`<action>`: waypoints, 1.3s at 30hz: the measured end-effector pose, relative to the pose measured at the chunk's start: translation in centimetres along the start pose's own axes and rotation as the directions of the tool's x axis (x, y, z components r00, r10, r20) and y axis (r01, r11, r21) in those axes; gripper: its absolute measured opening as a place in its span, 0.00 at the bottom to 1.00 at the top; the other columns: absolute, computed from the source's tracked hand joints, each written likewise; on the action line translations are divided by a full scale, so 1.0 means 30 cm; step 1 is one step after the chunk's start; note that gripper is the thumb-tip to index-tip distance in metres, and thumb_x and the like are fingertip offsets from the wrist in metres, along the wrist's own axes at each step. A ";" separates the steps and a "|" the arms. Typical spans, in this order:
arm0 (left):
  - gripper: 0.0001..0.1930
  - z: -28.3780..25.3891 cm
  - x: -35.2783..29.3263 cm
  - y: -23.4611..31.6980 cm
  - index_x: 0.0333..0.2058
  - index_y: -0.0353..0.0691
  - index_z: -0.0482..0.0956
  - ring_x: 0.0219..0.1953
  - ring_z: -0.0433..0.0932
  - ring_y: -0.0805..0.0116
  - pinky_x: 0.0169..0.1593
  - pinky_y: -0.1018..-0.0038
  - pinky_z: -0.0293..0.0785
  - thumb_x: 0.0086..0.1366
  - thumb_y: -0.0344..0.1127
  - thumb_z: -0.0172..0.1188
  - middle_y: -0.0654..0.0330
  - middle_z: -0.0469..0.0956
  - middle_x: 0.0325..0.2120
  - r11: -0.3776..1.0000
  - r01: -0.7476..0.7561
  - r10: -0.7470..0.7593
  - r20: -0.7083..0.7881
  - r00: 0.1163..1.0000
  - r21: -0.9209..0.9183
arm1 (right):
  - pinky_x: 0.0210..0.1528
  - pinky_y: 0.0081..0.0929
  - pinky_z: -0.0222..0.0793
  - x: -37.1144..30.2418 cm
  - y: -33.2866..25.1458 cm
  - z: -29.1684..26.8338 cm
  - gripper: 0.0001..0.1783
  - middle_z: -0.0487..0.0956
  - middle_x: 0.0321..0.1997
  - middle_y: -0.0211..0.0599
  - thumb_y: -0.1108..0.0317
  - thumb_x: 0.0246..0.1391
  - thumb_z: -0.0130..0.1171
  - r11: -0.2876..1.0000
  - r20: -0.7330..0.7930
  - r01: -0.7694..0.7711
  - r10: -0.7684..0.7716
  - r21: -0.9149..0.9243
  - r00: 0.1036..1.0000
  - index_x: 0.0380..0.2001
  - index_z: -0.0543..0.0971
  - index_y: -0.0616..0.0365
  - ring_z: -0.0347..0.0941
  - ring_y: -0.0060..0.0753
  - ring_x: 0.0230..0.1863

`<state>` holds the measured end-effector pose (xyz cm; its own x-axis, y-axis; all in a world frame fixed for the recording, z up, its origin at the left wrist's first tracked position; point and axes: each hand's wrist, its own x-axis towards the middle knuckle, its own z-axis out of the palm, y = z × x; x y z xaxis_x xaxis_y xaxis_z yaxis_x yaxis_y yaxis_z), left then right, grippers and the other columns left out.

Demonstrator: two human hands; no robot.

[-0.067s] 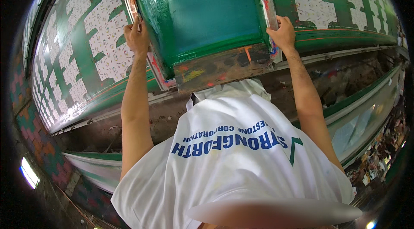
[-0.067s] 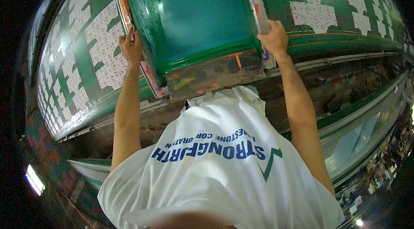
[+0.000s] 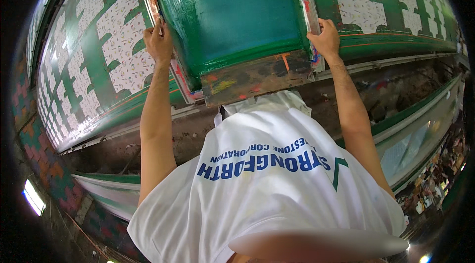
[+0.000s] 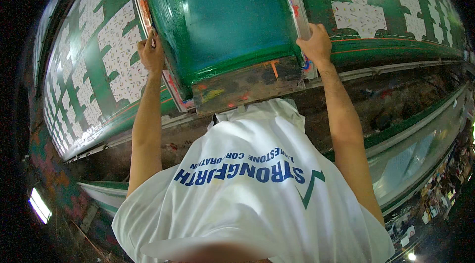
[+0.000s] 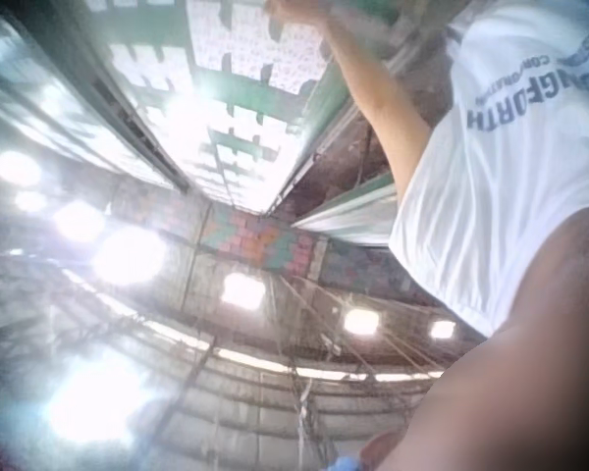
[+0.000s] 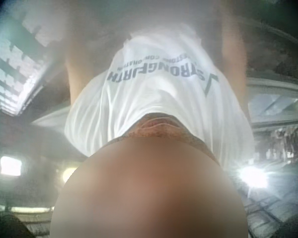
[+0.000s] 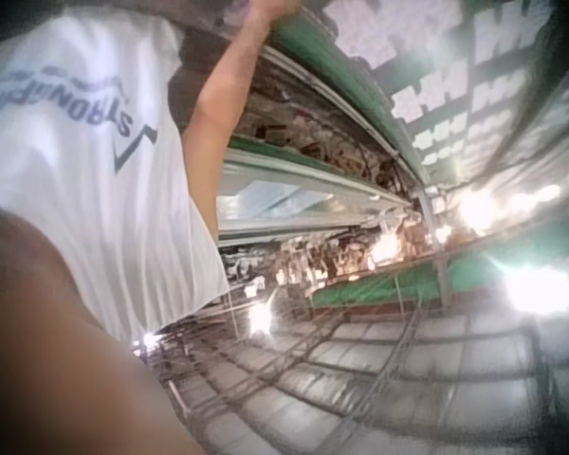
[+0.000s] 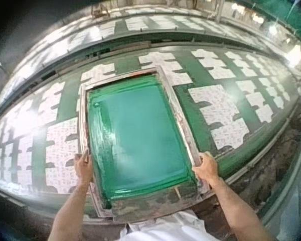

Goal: The person uses a squeegee to spread green ink evenly across a screen printing frame. They repeatedly pull the squeegee across the screen, then lift and reposition the frame to continue the process.

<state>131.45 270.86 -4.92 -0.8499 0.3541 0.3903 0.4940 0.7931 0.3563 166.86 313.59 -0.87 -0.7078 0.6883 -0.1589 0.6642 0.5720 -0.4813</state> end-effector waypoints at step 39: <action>0.17 0.111 -0.052 0.091 0.54 0.60 0.86 0.45 0.78 0.49 0.46 0.56 0.79 0.68 0.48 0.65 0.51 0.78 0.41 0.998 -0.022 0.022 0.002 1.000 0.055 | 0.66 0.42 0.72 -0.362 -0.314 0.027 0.34 0.78 0.61 0.46 0.80 0.46 0.62 0.546 0.447 0.838 -0.749 -0.001 0.489 0.61 0.77 0.62 0.74 0.49 0.63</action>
<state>133.50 274.14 -7.39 -0.8391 0.3727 0.3962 0.5020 0.8112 0.3001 168.08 300.38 4.69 -0.9512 -0.2913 -0.1021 -0.2301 0.8896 -0.3946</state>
